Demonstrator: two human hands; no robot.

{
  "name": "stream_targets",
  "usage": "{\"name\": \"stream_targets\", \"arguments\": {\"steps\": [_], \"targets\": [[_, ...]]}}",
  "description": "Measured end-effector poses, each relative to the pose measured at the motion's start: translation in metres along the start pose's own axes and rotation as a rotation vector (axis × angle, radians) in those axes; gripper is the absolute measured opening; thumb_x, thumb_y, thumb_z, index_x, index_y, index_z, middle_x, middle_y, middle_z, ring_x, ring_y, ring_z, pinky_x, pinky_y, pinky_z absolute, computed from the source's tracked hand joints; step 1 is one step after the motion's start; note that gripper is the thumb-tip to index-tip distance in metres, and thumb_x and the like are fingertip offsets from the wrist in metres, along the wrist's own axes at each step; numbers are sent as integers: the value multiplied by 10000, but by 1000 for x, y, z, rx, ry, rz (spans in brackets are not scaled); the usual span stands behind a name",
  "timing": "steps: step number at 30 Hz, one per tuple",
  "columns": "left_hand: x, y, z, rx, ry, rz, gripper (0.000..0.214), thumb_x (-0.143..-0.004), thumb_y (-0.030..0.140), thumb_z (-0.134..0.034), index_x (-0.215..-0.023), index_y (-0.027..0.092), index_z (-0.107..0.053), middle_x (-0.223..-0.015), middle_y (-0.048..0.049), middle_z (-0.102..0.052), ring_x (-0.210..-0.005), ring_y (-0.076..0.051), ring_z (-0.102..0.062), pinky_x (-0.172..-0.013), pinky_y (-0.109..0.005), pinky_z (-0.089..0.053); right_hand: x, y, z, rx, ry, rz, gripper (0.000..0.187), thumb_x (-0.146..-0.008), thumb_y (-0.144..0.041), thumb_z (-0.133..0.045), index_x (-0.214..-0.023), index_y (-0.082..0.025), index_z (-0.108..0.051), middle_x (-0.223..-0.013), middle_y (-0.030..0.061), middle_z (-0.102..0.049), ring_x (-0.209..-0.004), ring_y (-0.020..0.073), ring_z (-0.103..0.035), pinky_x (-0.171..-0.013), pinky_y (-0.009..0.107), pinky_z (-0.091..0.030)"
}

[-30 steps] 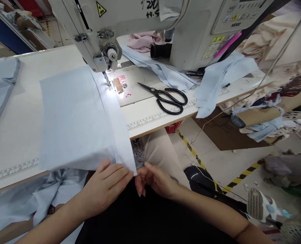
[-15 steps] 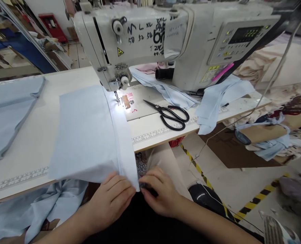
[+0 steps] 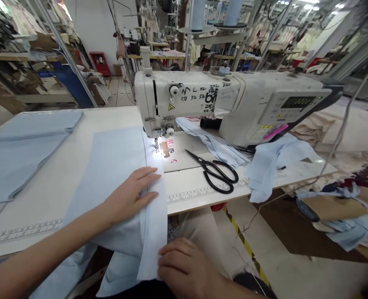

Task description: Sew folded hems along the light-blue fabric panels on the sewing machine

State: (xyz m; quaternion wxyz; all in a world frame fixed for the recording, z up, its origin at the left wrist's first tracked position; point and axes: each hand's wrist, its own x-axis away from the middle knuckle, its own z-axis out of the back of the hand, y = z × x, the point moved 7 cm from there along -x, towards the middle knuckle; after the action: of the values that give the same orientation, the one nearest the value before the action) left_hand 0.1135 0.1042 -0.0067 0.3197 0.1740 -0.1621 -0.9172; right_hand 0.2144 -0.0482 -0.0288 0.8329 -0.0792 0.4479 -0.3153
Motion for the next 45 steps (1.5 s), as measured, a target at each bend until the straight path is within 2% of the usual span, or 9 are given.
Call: {"name": "stream_targets", "arguments": {"steps": [3, 6, 9, 19, 26, 29, 37, 42, 45], "targets": [[-5, -14, -10, -100, -143, -63, 419, -935, 394, -466, -1297, 188, -514, -1431, -106, -438, -1357, -288, -325, -1083, -502, -340, -10, -3, 4, 0, 26, 49, 262, -972, -166, -415, -794, -152, -607, -737, -17, -682, -826, 111, -629, -723, 232, -471], [2, -17, -13, -140, -190, -107, 462, -933, 438, -465, -1338, 217, -484, -1465, -98, -399, -1370, -295, -305, -1075, -502, -339, -17, -4, 5, -5, 62, 48, 298, -981, -152, -402, -758, -166, -598, -681, -47, -676, -756, 76, -637, -715, 205, -470], [8, -18, -12, -151, -165, -138, 475, -930, 442, -471, -1366, 254, -454, -1478, -83, -382, -1375, -293, -294, -1069, -483, -341, -20, 0, 5, -14, 120, 8, 334, -988, -159, -393, -708, -179, -575, -617, -61, -652, -684, 49, -632, -698, 184, -468], [-16, -45, -4, -198, -191, -172, 468, -935, 423, -459, -1377, 270, -436, -1474, -85, -383, -1368, -299, -301, -1059, -506, -337, -43, 23, 0, 11, -1, 43, 223, -873, -55, -501, -714, -142, -632, -678, -27, -668, -737, 96, -621, -719, 226, -481], [-11, -32, -15, -241, -149, -33, 406, -984, 283, -303, -1341, 185, -469, -1447, -101, -427, -1335, -265, -367, -1019, -482, -399, -56, 44, -2, -29, -67, 14, 221, -891, -73, -465, -741, -119, -622, -727, 25, -656, -744, 128, -603, -715, 255, -486], [-11, -32, -16, -233, -120, -35, 406, -986, 301, -312, -1351, 196, -455, -1456, -89, -420, -1348, -264, -350, -1037, -501, -371, -62, 55, -2, -77, -118, -29, 204, -888, -94, -441, -795, -124, -620, -773, 40, -658, -765, 144, -594, -721, 273, -483], [-31, -58, -5, -197, -132, -152, 440, -969, 407, -366, -1342, 196, -469, -1452, -85, -426, -1363, -268, -325, -1078, -469, -325, -83, 84, 0, -144, -308, -201, 195, -868, -51, -449, -843, -167, -603, -835, 40, -668, -792, 151, -573, -739, 292, -462], [-26, -52, -10, -185, -124, -21, 392, -987, 297, -297, -1315, 183, -479, -1432, -97, -449, -1325, -257, -387, -1036, -478, -385, -93, 101, 0, -127, -353, -192, 190, -900, -96, -451, -845, -167, -619, -837, 46, -670, -804, 156, -586, -744, 293, -464], [-25, -51, -10, -150, -84, -23, 388, -991, 310, -308, -1334, 198, -451, -1438, -88, -442, -1343, -260, -359, -1045, -494, -373, -98, 111, 0, -98, -331, -159, 182, -905, -117, -463, -834, -157, -626, -827, 50, -673, -806, 161, -596, -749, 298, -468]]}}
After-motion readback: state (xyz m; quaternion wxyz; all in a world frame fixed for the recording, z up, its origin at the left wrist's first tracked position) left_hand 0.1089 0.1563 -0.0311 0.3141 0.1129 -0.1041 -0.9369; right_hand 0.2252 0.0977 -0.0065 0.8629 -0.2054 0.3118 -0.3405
